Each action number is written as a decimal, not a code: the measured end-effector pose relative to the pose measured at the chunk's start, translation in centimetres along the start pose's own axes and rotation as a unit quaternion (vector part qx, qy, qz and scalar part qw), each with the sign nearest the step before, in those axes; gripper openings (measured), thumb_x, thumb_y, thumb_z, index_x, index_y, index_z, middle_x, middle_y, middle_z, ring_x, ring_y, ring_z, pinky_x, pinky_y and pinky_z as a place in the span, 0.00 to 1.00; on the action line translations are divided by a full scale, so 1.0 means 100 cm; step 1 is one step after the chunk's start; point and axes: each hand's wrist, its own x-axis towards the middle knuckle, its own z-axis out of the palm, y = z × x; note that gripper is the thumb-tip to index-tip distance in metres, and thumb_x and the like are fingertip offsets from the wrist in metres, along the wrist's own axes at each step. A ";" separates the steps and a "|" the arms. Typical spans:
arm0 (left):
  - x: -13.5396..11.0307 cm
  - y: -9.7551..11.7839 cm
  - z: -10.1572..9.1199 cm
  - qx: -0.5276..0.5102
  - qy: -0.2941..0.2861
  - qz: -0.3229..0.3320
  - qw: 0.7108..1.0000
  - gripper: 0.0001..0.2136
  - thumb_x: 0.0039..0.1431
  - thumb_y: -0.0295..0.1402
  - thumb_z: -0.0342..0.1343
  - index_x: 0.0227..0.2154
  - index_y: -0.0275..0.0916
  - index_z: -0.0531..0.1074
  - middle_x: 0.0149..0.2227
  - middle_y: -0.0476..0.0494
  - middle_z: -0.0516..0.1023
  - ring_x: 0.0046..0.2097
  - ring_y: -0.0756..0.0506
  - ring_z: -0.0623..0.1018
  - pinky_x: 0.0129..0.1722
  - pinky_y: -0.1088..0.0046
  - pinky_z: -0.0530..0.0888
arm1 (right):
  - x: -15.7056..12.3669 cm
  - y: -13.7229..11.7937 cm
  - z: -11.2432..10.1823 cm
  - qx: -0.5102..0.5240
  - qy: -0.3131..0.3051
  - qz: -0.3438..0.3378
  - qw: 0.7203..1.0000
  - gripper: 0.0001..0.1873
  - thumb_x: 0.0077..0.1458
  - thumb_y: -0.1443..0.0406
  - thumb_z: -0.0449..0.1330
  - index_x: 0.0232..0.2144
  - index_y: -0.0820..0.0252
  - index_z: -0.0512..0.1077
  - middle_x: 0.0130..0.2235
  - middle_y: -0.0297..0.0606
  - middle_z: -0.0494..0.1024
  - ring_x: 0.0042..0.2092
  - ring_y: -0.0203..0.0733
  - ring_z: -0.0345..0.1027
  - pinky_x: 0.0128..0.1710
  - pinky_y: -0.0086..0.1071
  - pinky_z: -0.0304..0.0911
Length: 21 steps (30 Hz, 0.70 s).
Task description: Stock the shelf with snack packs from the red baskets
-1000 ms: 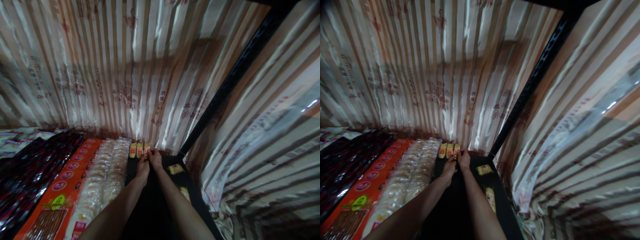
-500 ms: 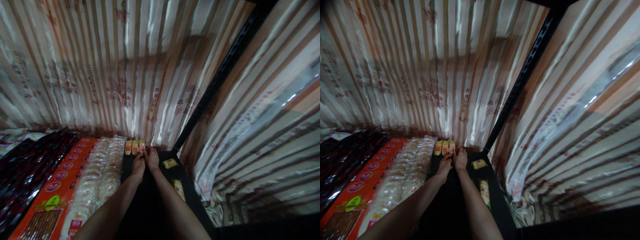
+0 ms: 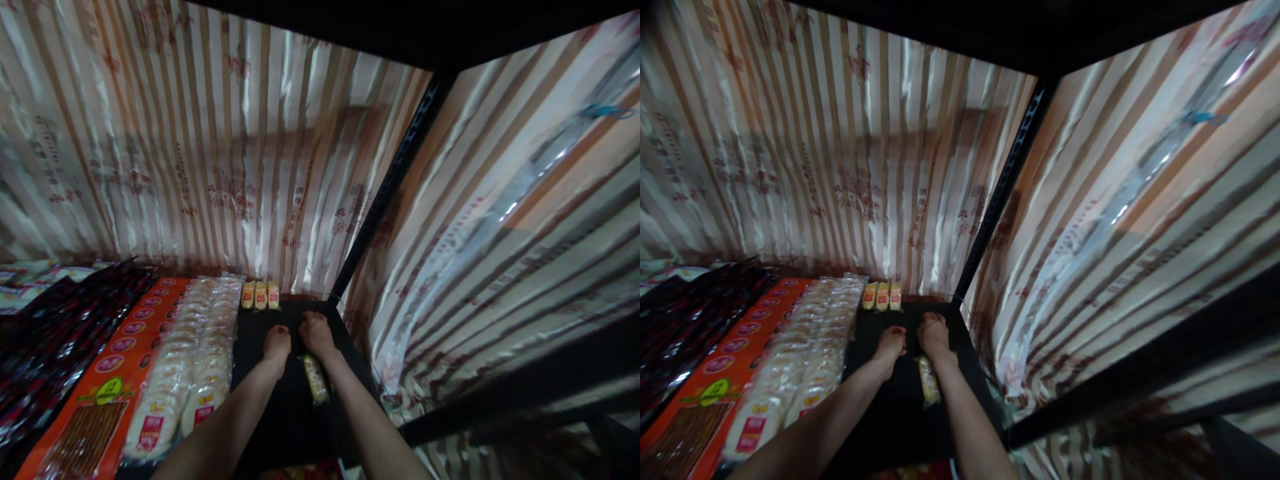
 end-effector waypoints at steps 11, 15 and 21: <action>-0.035 0.019 -0.016 -0.132 0.008 -0.013 0.991 0.09 0.56 0.22 0.46 0.39 0.35 0.66 0.35 0.44 0.74 0.28 0.55 0.73 0.30 0.78 0.73 | -0.018 -0.021 -0.015 0.621 -0.096 0.151 0.763 0.10 0.42 0.70 0.53 0.31 0.61 0.69 0.29 0.35 0.75 0.32 0.38 0.71 0.32 0.32 0.68; -0.041 0.025 -0.016 -0.158 0.023 0.014 0.987 0.07 0.56 0.22 0.49 0.37 0.34 0.67 0.37 0.43 0.74 0.32 0.55 0.75 0.34 0.81 0.73 | -0.030 -0.022 -0.017 0.677 -0.091 0.141 0.717 0.14 0.36 0.74 0.53 0.30 0.61 0.69 0.29 0.34 0.75 0.31 0.38 0.71 0.32 0.32 0.68; -0.038 0.030 -0.018 -0.144 0.061 0.026 0.987 0.17 0.52 0.22 0.53 0.47 0.33 0.65 0.45 0.37 0.72 0.32 0.54 0.76 0.29 0.81 0.71 | -0.039 -0.026 -0.021 0.681 -0.078 0.113 0.719 0.19 0.33 0.75 0.54 0.33 0.61 0.69 0.29 0.34 0.76 0.27 0.34 0.70 0.27 0.25 0.63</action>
